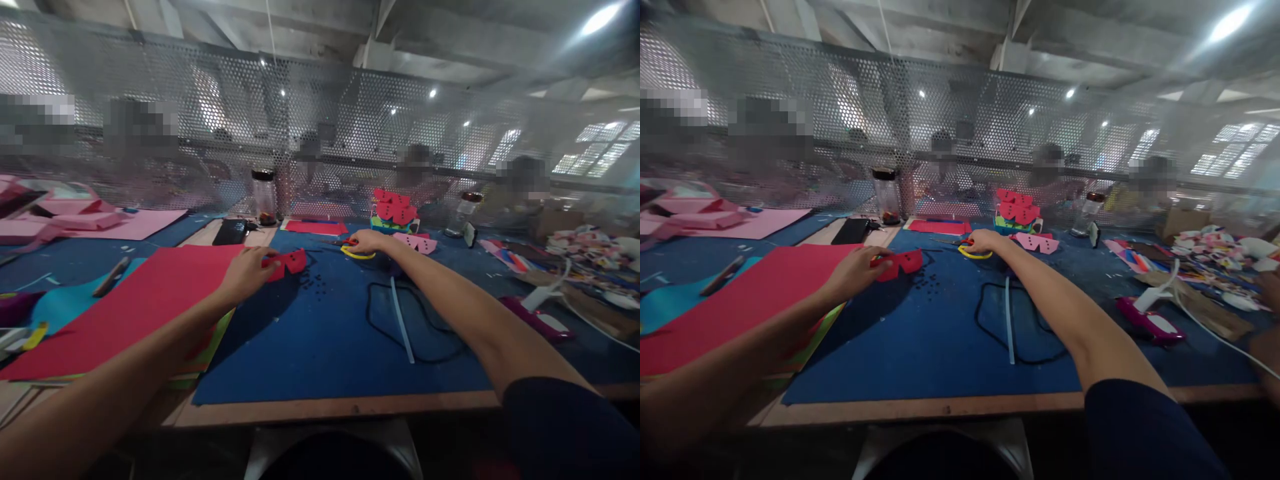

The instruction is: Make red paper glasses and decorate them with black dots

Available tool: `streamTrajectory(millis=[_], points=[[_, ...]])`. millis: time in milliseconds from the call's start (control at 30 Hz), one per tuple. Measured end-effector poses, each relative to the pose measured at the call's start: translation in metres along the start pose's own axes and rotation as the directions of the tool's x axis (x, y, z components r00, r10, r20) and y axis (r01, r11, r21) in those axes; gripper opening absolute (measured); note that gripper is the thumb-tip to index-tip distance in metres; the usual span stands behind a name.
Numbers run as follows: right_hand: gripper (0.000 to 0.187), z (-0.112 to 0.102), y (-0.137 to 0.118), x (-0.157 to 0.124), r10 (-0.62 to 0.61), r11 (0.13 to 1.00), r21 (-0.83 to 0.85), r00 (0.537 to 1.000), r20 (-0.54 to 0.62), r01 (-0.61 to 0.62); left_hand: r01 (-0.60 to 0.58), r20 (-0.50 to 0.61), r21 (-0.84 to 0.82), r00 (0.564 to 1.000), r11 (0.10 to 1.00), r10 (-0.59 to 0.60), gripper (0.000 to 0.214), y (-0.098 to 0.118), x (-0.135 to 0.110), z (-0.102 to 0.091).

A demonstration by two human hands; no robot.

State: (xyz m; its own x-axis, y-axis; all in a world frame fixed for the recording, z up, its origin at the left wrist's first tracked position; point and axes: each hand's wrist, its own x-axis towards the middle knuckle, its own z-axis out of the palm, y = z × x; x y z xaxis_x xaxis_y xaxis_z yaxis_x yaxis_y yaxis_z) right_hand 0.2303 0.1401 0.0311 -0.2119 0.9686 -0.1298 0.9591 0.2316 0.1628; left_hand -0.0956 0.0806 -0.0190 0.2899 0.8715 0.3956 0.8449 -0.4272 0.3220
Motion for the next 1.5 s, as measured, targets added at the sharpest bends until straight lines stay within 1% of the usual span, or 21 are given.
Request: streamTrajectory(millis=[100, 200, 300, 400, 500, 600, 667, 700, 733, 767, 833, 933, 1033, 1133, 1167, 1267, 1400, 1500], points=[[0.044, 0.003, 0.002, 0.018, -0.004, 1.0, -0.013, 0.999, 0.038, 0.005, 0.015, 0.004, -0.028, 1.0, 1.0, -0.015, 0.037, -0.001, 0.001, 0.002], [0.041, 0.007, 0.003, 0.027, 0.006, 1.0, -0.027, 0.999, 0.036, -0.005, 0.031, -0.011, -0.063, 0.999, 0.997, -0.032, 0.035, -0.002, 0.002, 0.003], [0.039, 0.01, 0.0, 0.027, 0.017, 0.999, -0.031, 1.0, 0.007, -0.017, 0.04, -0.002, -0.13, 0.999, 0.991, -0.041, 0.034, -0.004, 0.003, 0.005], [0.038, 0.008, 0.0, 0.017, 0.016, 1.0, -0.024, 0.998, -0.059, -0.017, 0.059, -0.011, -0.187, 0.998, 0.981, -0.062, 0.029, -0.005, 0.004, 0.006], [0.041, 0.003, 0.007, -0.003, 0.005, 1.0, -0.002, 0.985, -0.17, -0.005, 0.089, -0.046, -0.236, 0.994, 0.968, -0.103, 0.027, -0.004, 0.004, 0.003], [0.038, -0.001, 0.028, -0.036, 0.027, 0.999, 0.023, 0.972, -0.232, -0.023, 0.101, -0.12, -0.273, 0.983, 0.957, -0.138, 0.028, 0.002, 0.001, -0.008], [0.036, 0.001, 0.047, -0.063, 0.075, 0.997, 0.028, 0.964, -0.254, -0.071, 0.041, -0.24, -0.227, 0.966, 0.973, -0.097, 0.029, 0.007, -0.002, -0.015], [0.035, 0.004, 0.056, -0.076, 0.107, 0.994, 0.03, 0.961, -0.257, -0.103, 0.016, -0.341, -0.186, 0.937, 0.982, -0.08, 0.029, 0.01, -0.003, -0.019], [0.034, 0.007, 0.065, -0.089, 0.141, 0.99, 0.031, 0.957, -0.253, -0.138, -0.006, -0.395, -0.147, 0.917, 0.989, -0.053, 0.029, 0.013, -0.005, -0.021], [0.033, 0.012, 0.073, -0.1, 0.173, 0.985, 0.033, 0.955, -0.24, -0.17, -0.035, -0.417, -0.131, 0.909, 0.991, -0.023, 0.029, 0.015, -0.006, -0.022], [0.031, 0.022, 0.085, -0.118, 0.215, 0.977, 0.035, 0.955, -0.206, -0.212, -0.066, -0.399, -0.156, 0.917, 0.985, -0.002, 0.026, 0.018, -0.008, -0.021], [0.033, 0.039, 0.093, -0.132, 0.224, 0.974, 0.047, 0.964, -0.144, -0.22, -0.011, -0.296, -0.298, 0.952, 0.955, -0.081, 0.022, 0.019, -0.009, -0.013], [0.038, 0.05, 0.091, -0.134, 0.197, 0.979, 0.068, 0.975, -0.1, -0.191, 0.045, -0.212, -0.436, 0.966, 0.899, -0.151, 0.025, 0.017, -0.01, -0.008], [0.046, 0.057, 0.086, -0.133, 0.164, 0.985, 0.072, 0.983, -0.082, -0.159, 0.056, -0.17, -0.493, 0.973, 0.868, -0.159, 0.027, 0.018, -0.011, -0.009], [0.05, 0.059, 0.084, -0.133, 0.152, 0.987, 0.067, 0.985, -0.079, -0.147, 0.058, -0.171, -0.503, 0.971, 0.863, -0.165, 0.028, 0.018, -0.011, -0.009], [0.056, 0.065, 0.077, -0.134, 0.14, 0.99, 0.045, 0.986, -0.087, -0.137, 0.055, -0.176, -0.523, 0.97, 0.851, -0.17, 0.028, 0.02, -0.012, -0.01], [0.05, 0.069, 0.073, -0.137, 0.156, 0.988, 0.026, 0.981, -0.119, -0.154, 0.081, -0.129, -0.607, 0.972, 0.791, -0.199, 0.028, 0.021, -0.01, -0.009], [0.049, 0.063, 0.077, -0.142, 0.206, 0.978, 0.071, 0.955, -0.213, -0.195, 0.102, -0.084, -0.69, 0.972, 0.716, -0.22, 0.029, 0.023, -0.01, -0.009]])
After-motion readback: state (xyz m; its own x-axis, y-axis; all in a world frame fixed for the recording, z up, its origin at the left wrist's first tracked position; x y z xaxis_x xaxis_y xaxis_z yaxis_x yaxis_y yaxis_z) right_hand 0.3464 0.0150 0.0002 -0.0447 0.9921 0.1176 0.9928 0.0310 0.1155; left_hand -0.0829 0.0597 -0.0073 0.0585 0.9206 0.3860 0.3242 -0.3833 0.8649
